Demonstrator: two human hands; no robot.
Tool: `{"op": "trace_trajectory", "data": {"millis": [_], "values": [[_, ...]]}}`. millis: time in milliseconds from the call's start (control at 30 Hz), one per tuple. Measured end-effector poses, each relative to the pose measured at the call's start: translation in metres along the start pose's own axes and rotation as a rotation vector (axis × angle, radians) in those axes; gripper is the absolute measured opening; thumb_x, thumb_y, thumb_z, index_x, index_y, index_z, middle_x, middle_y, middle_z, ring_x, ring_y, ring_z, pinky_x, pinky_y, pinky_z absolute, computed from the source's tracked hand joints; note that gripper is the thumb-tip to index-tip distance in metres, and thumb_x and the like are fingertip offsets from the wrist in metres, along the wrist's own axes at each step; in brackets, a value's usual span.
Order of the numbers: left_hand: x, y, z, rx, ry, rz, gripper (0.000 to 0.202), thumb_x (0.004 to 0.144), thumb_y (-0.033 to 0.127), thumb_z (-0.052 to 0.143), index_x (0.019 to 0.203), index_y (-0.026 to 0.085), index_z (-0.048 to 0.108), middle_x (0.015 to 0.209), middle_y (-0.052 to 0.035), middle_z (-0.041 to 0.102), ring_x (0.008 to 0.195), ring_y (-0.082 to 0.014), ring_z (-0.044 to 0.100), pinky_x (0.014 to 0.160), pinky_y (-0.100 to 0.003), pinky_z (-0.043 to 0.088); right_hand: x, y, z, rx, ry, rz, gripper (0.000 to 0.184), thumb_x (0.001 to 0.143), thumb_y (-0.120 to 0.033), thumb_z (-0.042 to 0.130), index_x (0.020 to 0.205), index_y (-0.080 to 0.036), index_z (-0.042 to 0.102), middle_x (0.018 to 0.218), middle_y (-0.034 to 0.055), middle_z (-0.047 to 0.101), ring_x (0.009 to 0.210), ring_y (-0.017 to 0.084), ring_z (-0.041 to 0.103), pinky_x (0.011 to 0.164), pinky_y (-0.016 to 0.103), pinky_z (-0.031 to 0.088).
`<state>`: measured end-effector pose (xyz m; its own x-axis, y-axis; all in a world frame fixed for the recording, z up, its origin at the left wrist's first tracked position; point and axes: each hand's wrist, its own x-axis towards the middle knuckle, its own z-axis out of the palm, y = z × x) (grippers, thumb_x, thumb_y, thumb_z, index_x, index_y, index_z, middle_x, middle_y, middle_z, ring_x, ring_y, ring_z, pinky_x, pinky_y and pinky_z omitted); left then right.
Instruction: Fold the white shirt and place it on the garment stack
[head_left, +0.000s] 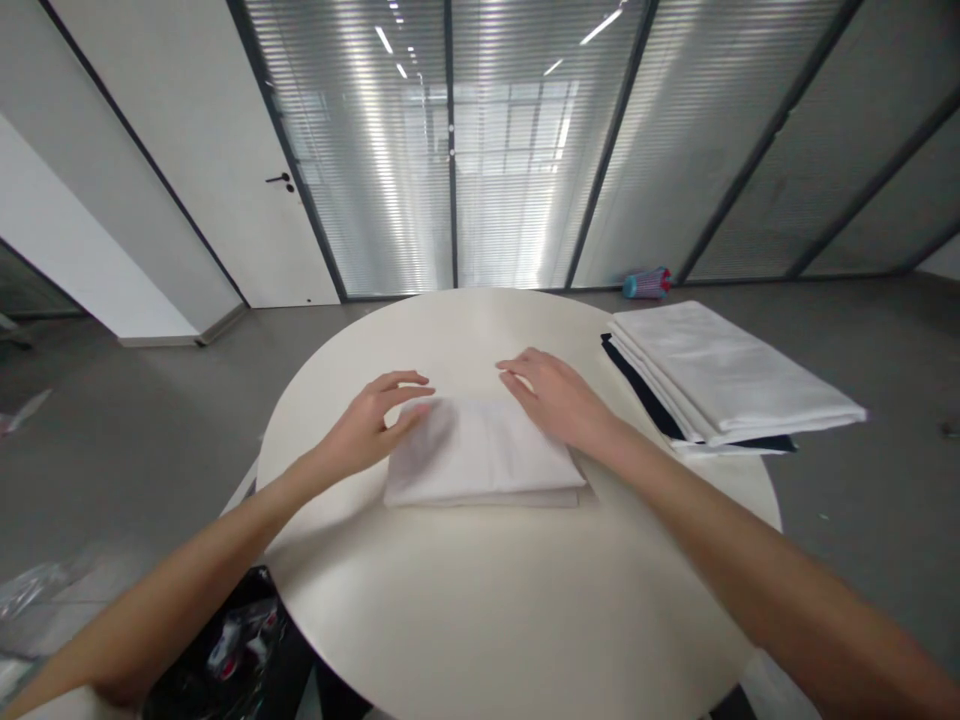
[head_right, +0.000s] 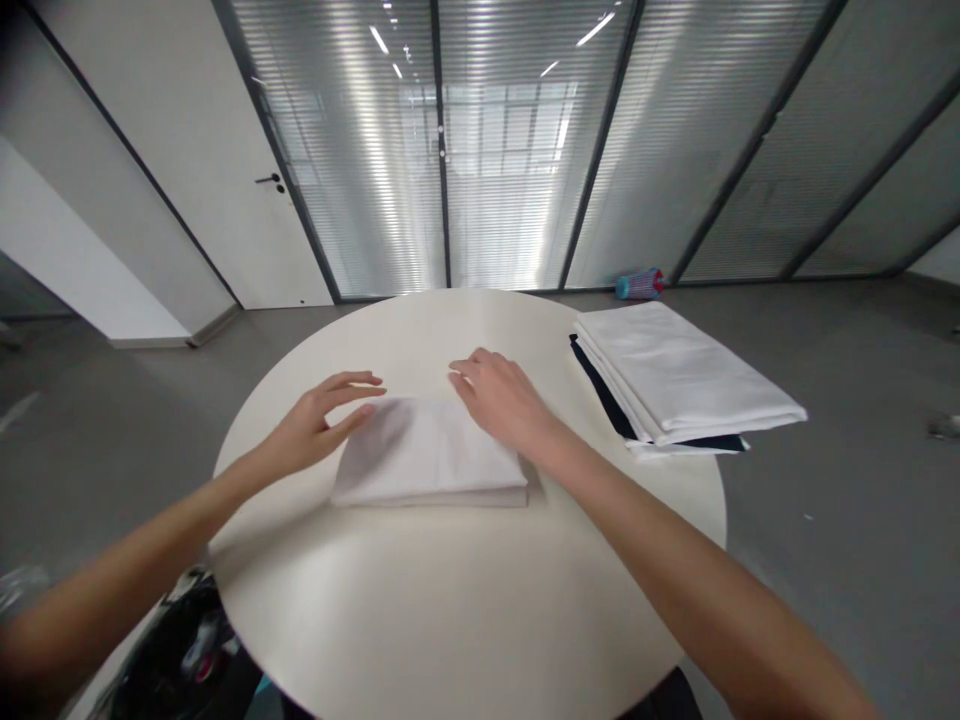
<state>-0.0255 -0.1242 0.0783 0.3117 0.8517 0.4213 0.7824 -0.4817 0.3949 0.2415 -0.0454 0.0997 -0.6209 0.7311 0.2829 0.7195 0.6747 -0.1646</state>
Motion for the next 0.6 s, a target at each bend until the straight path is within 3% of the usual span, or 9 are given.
{"op": "trace_trajectory", "data": {"millis": [100, 167, 233, 400, 600], "values": [[0.015, 0.002, 0.024, 0.066, -0.12, 0.016, 0.051, 0.102, 0.047, 0.038, 0.14, 0.018, 0.055, 0.147, -0.0129, 0.052, 0.146, -0.031, 0.036, 0.117, -0.053, 0.033, -0.002, -0.029, 0.025, 0.114, -0.106, 0.006, 0.065, 0.104, -0.054, 0.025, 0.146, -0.011, 0.049, 0.146, 0.0184, 0.051, 0.136, 0.031, 0.047, 0.112, 0.045, 0.036], [0.012, 0.005, 0.042, 0.151, -0.227, 0.024, 0.058, 0.103, 0.049, 0.033, 0.151, 0.017, 0.043, 0.156, -0.0134, 0.041, 0.151, -0.0329, 0.023, 0.12, -0.057, 0.025, -0.013, -0.035, 0.046, 0.094, -0.191, 0.018, 0.079, 0.099, -0.066, 0.021, 0.151, -0.009, 0.042, 0.156, 0.0202, 0.038, 0.146, 0.036, 0.032, 0.117, 0.054, 0.026], [0.004, 0.005, 0.056, 0.217, -0.297, 0.03, 0.065, 0.102, 0.053, 0.033, 0.156, 0.019, 0.032, 0.161, -0.0137, 0.031, 0.152, -0.0349, 0.017, 0.121, -0.06, 0.019, -0.026, -0.033, 0.063, 0.053, -0.189, 0.011, 0.087, 0.096, -0.073, 0.021, 0.153, -0.01, 0.038, 0.16, 0.02, 0.029, 0.15, 0.037, 0.022, 0.12, 0.057, 0.018], [-0.012, -0.001, 0.074, 0.274, -0.322, 0.05, 0.074, 0.1, 0.06, 0.032, 0.16, 0.02, 0.018, 0.165, -0.014, 0.016, 0.153, -0.037, 0.01, 0.121, -0.06, 0.014, -0.045, -0.026, 0.08, -0.003, -0.068, -0.042, 0.09, 0.095, -0.074, 0.02, 0.154, -0.007, 0.035, 0.162, 0.0201, 0.024, 0.152, 0.034, 0.018, 0.123, 0.053, 0.013], [-0.01, -0.002, 0.073, 0.273, -0.341, 0.025, 0.072, 0.101, 0.057, 0.032, 0.161, 0.02, 0.016, 0.166, -0.0129, 0.015, 0.153, -0.0351, 0.009, 0.122, -0.059, 0.013, -0.043, -0.024, 0.077, 0.029, -0.062, -0.055, 0.082, 0.098, -0.068, 0.022, 0.154, -0.01, 0.036, 0.161, 0.0184, 0.028, 0.151, 0.032, 0.022, 0.123, 0.052, 0.017]]}}
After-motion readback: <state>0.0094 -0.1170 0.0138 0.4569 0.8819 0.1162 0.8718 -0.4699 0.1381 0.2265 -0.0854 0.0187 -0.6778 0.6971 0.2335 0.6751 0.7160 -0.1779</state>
